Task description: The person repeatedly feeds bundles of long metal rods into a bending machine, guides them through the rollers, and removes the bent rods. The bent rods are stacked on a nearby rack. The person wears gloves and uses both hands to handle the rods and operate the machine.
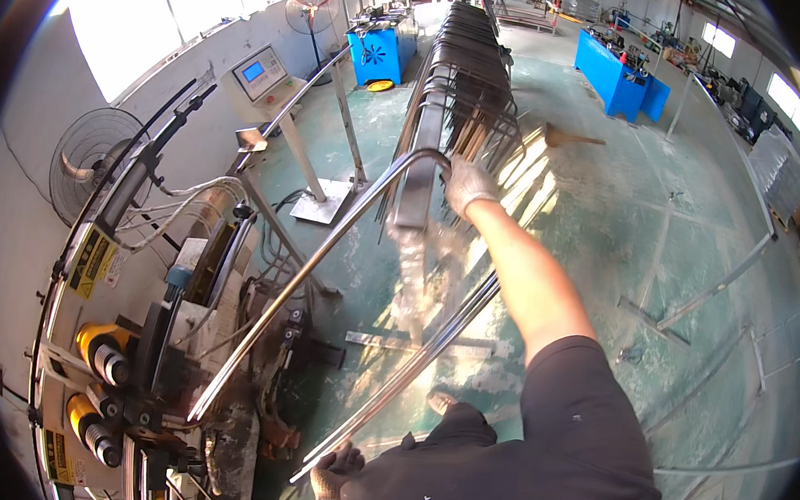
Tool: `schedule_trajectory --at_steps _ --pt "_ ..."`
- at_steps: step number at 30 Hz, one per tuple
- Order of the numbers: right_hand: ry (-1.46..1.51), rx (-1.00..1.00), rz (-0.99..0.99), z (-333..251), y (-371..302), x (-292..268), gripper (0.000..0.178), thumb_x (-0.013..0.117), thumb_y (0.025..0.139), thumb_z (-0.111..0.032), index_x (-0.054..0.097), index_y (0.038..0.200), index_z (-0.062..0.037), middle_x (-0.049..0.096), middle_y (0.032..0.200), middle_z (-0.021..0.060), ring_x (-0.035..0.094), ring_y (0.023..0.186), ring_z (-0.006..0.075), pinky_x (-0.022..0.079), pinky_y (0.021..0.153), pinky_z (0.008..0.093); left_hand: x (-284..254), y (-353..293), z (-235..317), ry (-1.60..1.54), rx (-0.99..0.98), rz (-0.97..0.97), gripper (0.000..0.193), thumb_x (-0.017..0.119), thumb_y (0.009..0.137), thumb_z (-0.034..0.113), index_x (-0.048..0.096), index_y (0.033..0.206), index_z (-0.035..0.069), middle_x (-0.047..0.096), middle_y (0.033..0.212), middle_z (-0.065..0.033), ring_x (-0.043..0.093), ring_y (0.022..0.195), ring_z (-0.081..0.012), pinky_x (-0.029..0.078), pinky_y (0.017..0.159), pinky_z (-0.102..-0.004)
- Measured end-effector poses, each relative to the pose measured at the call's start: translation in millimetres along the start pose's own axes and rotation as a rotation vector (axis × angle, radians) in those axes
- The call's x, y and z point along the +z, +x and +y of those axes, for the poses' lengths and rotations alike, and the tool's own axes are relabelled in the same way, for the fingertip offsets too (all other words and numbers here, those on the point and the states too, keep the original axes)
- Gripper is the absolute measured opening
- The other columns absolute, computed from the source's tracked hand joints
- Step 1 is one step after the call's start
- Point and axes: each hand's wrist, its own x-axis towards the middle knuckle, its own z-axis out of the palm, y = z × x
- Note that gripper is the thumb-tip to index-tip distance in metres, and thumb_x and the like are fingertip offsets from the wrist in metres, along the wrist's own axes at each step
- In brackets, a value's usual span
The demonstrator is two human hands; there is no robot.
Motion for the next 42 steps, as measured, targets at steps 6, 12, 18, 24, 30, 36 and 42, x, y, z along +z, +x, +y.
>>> schedule_trajectory --at_steps 6,12,18,24,30,36,42 --pt "-0.113 -0.116 0.034 25 124 23 0.026 0.05 0.105 -0.01 0.068 0.123 -0.0049 0.077 0.12 0.0225 0.075 0.115 0.0405 0.061 0.095 0.0501 148 6 -51 0.318 0.486 0.236 0.029 0.063 0.091 0.007 0.065 0.119 0.01 0.072 0.111 -0.0178 0.07 0.093 -0.0369 0.059 0.085 -0.052" --pt "-0.257 -0.234 0.064 46 253 25 0.029 0.045 0.105 -0.015 0.067 0.122 -0.0044 0.077 0.118 0.0257 0.075 0.114 0.0412 0.06 0.097 0.0527 216 10 -95 0.309 0.557 0.26 0.027 0.063 0.092 0.0 0.061 0.117 0.009 0.073 0.102 -0.0172 0.072 0.086 -0.0359 0.061 0.078 -0.047" --pt "-0.334 -0.085 0.199 21 282 49 0.036 0.047 0.105 -0.022 0.073 0.126 -0.0088 0.073 0.133 0.0232 0.072 0.121 0.041 0.059 0.099 0.0533 136 -28 -125 0.204 0.656 0.565 0.03 0.064 0.09 -0.003 0.059 0.118 0.003 0.074 0.096 -0.0203 0.074 0.074 -0.0347 0.064 0.065 -0.0423" --pt "-0.888 -0.395 0.33 174 151 212 0.052 0.054 0.107 -0.039 0.063 0.145 -0.0044 0.059 0.156 0.0161 0.054 0.145 0.0284 0.04 0.122 0.0446 35 -88 -156 -0.033 0.8 0.625 0.034 0.065 0.093 -0.002 0.058 0.126 -0.001 0.075 0.093 -0.0188 0.074 0.072 -0.0299 0.062 0.065 -0.0418" --pt "-1.056 -1.011 -0.705 218 -207 341 0.035 0.06 0.104 -0.031 0.078 0.127 -0.0112 0.073 0.139 0.0067 0.069 0.129 0.0236 0.052 0.106 0.0392 -43 -168 -231 -0.196 0.805 0.661 0.04 0.069 0.096 0.003 0.057 0.134 -0.004 0.071 0.092 -0.0118 0.07 0.076 -0.0201 0.057 0.063 -0.0338" --pt "-0.899 -1.822 -0.833 103 -445 380 0.029 0.06 0.099 -0.027 0.084 0.106 -0.0103 0.081 0.115 0.01 0.078 0.108 0.0296 0.061 0.091 0.0427 -193 -266 -345 -0.166 0.94 0.889 0.047 0.074 0.093 0.007 0.059 0.135 -0.005 0.072 0.095 -0.013 0.071 0.079 -0.02 0.059 0.071 -0.0343" --pt "0.282 -0.433 -1.326 -51 -564 316 0.023 0.071 0.094 -0.013 0.069 0.112 0.0008 0.059 0.064 0.0047 0.052 0.044 0.0171 0.039 0.04 0.0346 -334 -367 -430 -0.638 1.021 1.007 0.043 0.07 0.092 0.001 0.056 0.132 -0.007 0.071 0.091 -0.0155 0.07 0.072 -0.0227 0.058 0.062 -0.0339"
